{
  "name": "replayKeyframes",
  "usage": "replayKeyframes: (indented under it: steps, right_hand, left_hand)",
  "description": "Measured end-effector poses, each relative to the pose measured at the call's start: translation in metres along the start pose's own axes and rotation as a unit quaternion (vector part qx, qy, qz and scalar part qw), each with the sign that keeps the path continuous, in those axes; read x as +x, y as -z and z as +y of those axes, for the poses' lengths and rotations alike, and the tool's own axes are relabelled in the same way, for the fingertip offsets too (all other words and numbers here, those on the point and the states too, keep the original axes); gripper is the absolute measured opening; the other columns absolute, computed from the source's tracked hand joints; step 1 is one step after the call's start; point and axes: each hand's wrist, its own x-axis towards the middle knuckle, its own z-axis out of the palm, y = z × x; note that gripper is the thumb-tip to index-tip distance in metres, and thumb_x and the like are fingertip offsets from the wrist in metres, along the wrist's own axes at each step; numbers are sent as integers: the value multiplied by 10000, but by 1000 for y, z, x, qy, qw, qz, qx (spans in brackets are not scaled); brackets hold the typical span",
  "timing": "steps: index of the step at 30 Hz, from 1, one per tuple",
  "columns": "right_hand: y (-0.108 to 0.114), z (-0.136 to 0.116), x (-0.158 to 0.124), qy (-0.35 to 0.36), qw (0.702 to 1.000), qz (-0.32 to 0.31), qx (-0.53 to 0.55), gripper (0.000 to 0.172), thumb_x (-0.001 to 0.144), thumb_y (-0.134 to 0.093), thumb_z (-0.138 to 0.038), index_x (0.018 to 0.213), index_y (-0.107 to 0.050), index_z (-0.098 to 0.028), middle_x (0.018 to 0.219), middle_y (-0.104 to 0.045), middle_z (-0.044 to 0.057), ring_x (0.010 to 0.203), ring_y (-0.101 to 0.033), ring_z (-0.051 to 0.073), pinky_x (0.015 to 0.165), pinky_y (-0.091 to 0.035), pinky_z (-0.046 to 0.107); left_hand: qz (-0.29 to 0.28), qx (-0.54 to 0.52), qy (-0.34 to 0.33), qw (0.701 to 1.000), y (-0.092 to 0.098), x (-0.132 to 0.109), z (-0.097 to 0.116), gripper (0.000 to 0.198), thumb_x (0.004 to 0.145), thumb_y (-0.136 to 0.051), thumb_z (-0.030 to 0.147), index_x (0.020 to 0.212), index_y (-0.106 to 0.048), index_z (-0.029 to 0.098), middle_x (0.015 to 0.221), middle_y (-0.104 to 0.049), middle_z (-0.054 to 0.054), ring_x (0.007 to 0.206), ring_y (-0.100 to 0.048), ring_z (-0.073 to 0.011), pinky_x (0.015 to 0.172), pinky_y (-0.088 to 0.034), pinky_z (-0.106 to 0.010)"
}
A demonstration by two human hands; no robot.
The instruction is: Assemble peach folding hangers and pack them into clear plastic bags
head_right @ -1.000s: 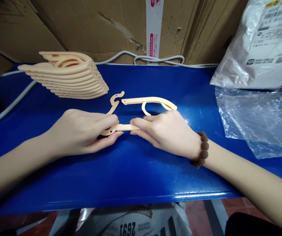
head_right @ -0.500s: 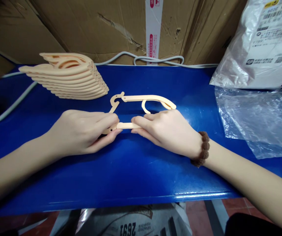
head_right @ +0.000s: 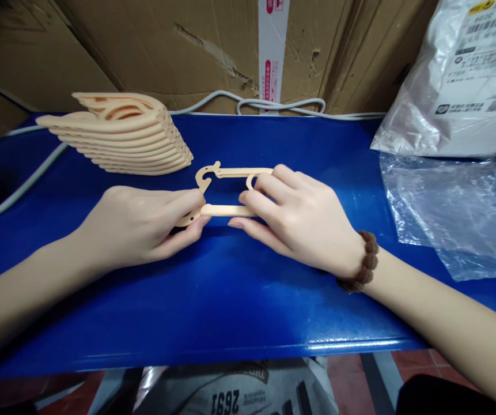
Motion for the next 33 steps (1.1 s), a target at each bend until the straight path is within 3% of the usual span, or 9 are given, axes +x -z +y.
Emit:
replayKeyframes:
  steps: [6, 12, 16, 25, 33]
  right_hand:
    - [2, 13, 1, -83, 994, 64, 24, 337, 1012, -485, -428, 891, -708, -206, 1061, -690, 116, 912, -604, 258, 815, -487, 412]
    - [-15, 27, 0, -158, 973, 69, 152, 436, 1028, -439, -434, 755, -691, -207, 1178, -669, 98, 1037, -617, 255, 937, -463, 426]
    - [-22, 31, 0, -198, 956, 46, 211, 496, 1047, -374, -485, 797, -700, -207, 1041, -707, 80, 950, -637, 229, 874, -460, 388]
    - [-18, 26, 1, -143, 975, -11, 172, 550, 1063, -282, -474, 945, -720, -163, 977, -686, 107, 872, -588, 236, 841, -426, 395]
    - [-20, 25, -1, -142, 974, -12, 173, 594, 1063, -269, -504, 1022, -745, -151, 983, -672, 112, 891, -598, 237, 825, -423, 386]
  left_hand:
    - [-1, 0, 23, 1000, -2, -1, 0, 219, 971, -449, 277, 785, -526, 190, 633, -673, -5, 486, -594, -167, 441, -206, -255]
    - [9, 3, 17, 1000, 0, -2, -1, 217, 967, -458, 272, 776, -520, 190, 630, -664, 5, 486, -598, -162, 442, -204, -253]
    - [15, 10, 21, 1000, -1, -3, -1, 218, 969, -458, 279, 779, -522, 194, 635, -665, 4, 500, -601, -163, 447, -212, -266]
    - [45, -14, -51, 998, 3, -2, 2, 103, 849, -522, 177, 749, -526, 202, 633, -562, 18, 612, -562, -162, 494, -290, -292]
    - [-2, -15, -109, 994, -3, 3, -4, 105, 850, -485, 150, 835, -587, 172, 786, -610, -53, 791, -573, -262, 683, -422, -385]
